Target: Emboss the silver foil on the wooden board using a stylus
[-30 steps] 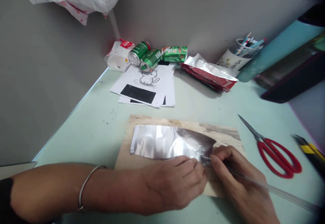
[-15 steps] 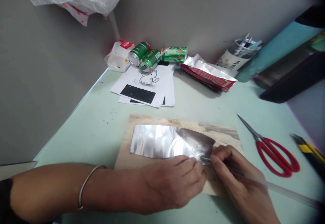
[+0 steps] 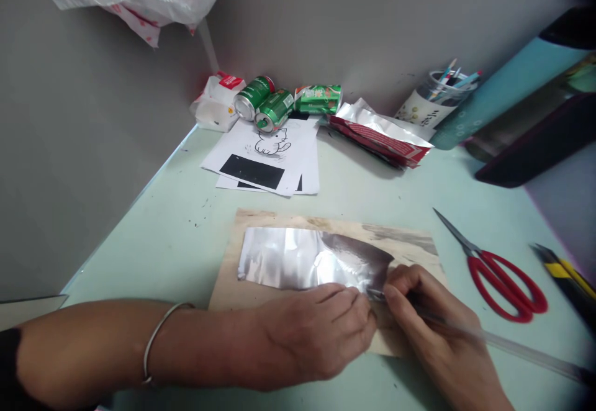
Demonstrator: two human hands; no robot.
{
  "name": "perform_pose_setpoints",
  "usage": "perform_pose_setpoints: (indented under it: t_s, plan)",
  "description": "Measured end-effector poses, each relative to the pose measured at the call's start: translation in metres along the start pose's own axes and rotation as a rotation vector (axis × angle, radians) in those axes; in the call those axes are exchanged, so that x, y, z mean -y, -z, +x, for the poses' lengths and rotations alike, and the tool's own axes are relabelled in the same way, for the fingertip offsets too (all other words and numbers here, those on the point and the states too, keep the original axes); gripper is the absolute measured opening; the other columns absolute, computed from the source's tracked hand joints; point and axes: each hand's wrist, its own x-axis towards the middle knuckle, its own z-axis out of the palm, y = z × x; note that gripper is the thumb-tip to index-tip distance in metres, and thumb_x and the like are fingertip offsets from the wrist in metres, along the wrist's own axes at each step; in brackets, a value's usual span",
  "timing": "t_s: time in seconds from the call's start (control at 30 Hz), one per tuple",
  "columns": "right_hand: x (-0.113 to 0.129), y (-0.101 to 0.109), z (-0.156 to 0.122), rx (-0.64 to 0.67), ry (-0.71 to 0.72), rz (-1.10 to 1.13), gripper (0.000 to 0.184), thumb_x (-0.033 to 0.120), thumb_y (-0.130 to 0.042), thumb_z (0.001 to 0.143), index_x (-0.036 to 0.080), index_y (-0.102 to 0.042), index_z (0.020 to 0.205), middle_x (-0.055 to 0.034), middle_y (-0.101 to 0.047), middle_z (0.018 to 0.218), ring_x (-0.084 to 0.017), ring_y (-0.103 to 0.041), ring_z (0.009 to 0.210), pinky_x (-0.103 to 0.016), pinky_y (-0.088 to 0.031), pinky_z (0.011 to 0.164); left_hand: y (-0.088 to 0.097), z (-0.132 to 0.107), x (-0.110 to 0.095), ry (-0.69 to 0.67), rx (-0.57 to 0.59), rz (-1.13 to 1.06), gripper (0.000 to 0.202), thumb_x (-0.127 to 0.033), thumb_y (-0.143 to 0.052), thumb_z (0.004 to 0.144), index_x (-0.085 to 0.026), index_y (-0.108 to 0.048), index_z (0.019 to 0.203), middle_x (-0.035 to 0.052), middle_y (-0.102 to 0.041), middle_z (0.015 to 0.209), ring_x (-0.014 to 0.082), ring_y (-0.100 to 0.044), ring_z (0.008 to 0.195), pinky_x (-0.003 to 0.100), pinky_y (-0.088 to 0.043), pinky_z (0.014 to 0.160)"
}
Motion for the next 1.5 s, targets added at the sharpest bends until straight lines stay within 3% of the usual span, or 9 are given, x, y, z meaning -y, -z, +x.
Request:
perform_pose_setpoints:
  t_s: [0.2,0.57,0.9,1.5]
  plan:
    - [-0.003,0.002,0.0,0.019,0.031,0.009,0.026,0.027,-0.054,0.099,0.024,-0.048,0.074,0.0038,-0.05,0.069,-0.014,-0.046,0.062,-0.025,-0.039,0.056,0.002,0.0,0.0,-0.008,0.012,0.039,0.033,-0.01,-0.047,0.102,0.0,-0.063,0.129,0.0189,-0.065,0.127,0.025,-0.063,0.115,0.039,-0.047,0.108]
    - [0.007,-0.004,-0.003,-0.009,-0.077,0.096,0.027,0.029,-0.055,0.098,0.024,-0.047,0.073,0.0039,-0.048,0.07,-0.014,-0.043,0.065,-0.028,-0.035,0.061,0.002,0.001,0.0,0.002,0.013,0.017,0.032,-0.01,-0.05,0.102,0.001,-0.062,0.129,0.0187,-0.065,0.126,0.0245,-0.063,0.114,0.038,-0.047,0.107]
    - [0.005,-0.003,-0.004,-0.015,-0.095,0.112,0.027,0.03,-0.054,0.098,0.024,-0.046,0.072,0.0041,-0.045,0.07,-0.015,-0.041,0.064,-0.029,-0.033,0.058,0.013,0.004,0.0,-0.013,0.099,0.014,0.028,-0.013,-0.055,0.1,-0.002,-0.061,0.125,0.0198,-0.065,0.121,0.0245,-0.063,0.11,0.039,-0.051,0.103]
    - [0.001,0.001,-0.002,0.001,-0.055,0.111,0.028,0.03,-0.057,0.097,0.024,-0.047,0.072,0.0046,-0.047,0.068,-0.014,-0.042,0.062,-0.027,-0.034,0.056,0.008,0.001,-0.001,0.004,0.035,0.006,0.031,-0.009,-0.053,0.1,0.002,-0.062,0.127,0.0192,-0.066,0.123,0.0261,-0.062,0.116,0.039,-0.046,0.109]
